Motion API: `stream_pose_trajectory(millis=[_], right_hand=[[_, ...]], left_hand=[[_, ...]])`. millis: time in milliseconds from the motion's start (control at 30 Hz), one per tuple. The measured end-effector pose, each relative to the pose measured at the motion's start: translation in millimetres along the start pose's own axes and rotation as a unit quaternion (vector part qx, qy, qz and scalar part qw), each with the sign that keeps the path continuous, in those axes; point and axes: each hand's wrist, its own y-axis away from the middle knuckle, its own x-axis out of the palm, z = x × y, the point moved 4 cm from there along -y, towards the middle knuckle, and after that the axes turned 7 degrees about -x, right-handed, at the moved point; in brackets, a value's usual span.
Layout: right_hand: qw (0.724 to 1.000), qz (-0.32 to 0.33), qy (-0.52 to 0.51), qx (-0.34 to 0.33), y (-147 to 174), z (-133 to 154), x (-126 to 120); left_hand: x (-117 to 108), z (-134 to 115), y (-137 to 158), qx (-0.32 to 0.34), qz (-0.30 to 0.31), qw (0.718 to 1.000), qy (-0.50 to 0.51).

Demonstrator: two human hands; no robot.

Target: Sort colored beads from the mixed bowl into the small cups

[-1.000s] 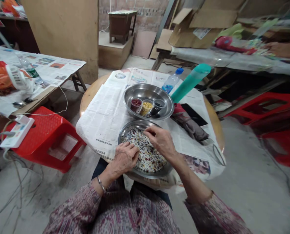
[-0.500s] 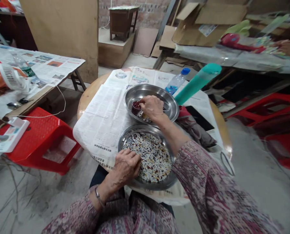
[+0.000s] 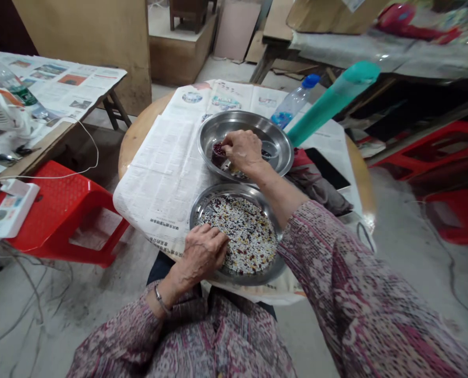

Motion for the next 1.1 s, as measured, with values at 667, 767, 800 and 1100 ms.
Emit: stream_pose_trajectory(millis=[667, 767, 800, 1100], right_hand=[[0.980, 0.062, -0.167, -0.084, 186, 22, -36], [0.964, 0.124, -0.178, -0.153, 229, 42, -17], [0.959, 0.139, -0.174, -0.174, 238, 49, -11], [0.996, 0.044, -0.048, -0.063, 210, 8, -5]], left_hand=[[-4, 3, 5, 0.015, -0.120, 0.991, 0.062], [-4, 5, 9, 0.024, -0.158, 0.984, 0.083], [-4, 6, 10, 0.029, -0.170, 0.981, 0.086], [-6, 9, 9, 0.080, -0.241, 0.961, 0.109]])
